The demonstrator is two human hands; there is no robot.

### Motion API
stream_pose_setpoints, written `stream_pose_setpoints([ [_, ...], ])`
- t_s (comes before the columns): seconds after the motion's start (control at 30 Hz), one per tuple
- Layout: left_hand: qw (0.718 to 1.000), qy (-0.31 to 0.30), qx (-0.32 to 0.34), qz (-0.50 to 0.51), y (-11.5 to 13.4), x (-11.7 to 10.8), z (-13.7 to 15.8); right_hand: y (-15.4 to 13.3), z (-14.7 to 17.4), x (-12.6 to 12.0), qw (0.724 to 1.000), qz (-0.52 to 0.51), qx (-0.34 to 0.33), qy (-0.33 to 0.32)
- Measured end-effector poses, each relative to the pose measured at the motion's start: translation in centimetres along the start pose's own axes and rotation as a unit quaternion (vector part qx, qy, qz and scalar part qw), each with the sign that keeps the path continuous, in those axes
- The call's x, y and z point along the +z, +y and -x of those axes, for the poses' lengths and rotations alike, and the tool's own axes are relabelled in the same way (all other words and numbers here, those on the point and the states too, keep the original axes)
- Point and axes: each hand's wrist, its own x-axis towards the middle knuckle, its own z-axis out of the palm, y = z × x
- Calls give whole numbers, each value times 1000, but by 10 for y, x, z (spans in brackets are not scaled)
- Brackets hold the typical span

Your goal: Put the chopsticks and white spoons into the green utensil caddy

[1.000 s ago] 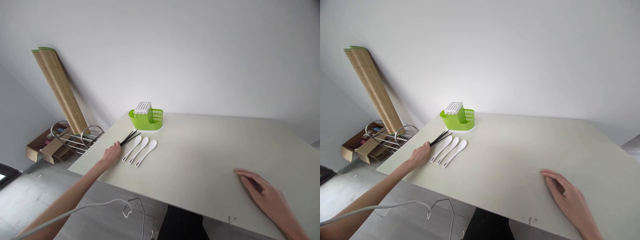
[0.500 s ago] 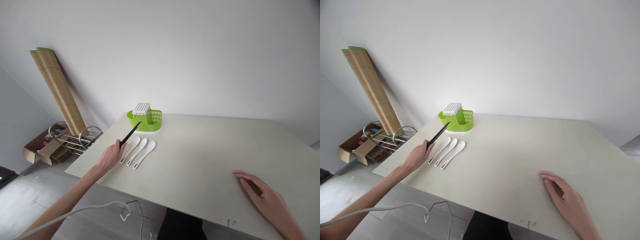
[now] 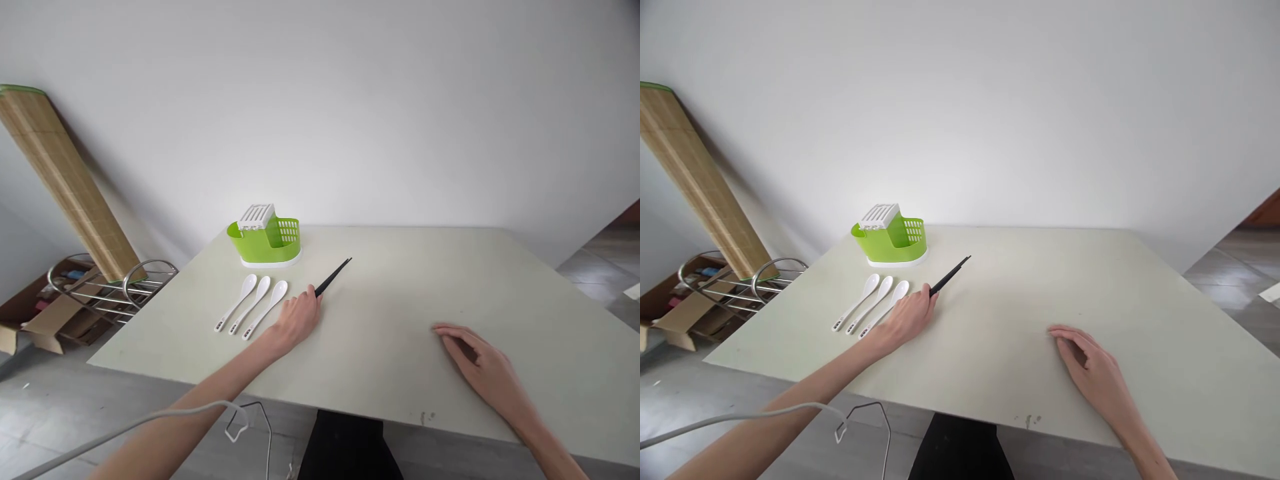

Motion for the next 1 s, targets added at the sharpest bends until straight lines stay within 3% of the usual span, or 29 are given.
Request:
stream_pose_setpoints([
  [0.27, 997, -22, 28, -64, 30, 26, 1, -9, 1, -3, 1000, -23, 8, -5],
  [0.57, 990, -80, 83, -79, 39, 15, -6, -11, 1, -3, 1000, -11, 3, 2],
  [0.8, 992, -64, 73, -79, 41, 2, 0, -9, 1, -3, 1000, -9, 8, 5],
  [1.0, 996, -32, 71, -50, 34, 7, 10, -11, 2, -3, 1000, -4, 9, 10],
])
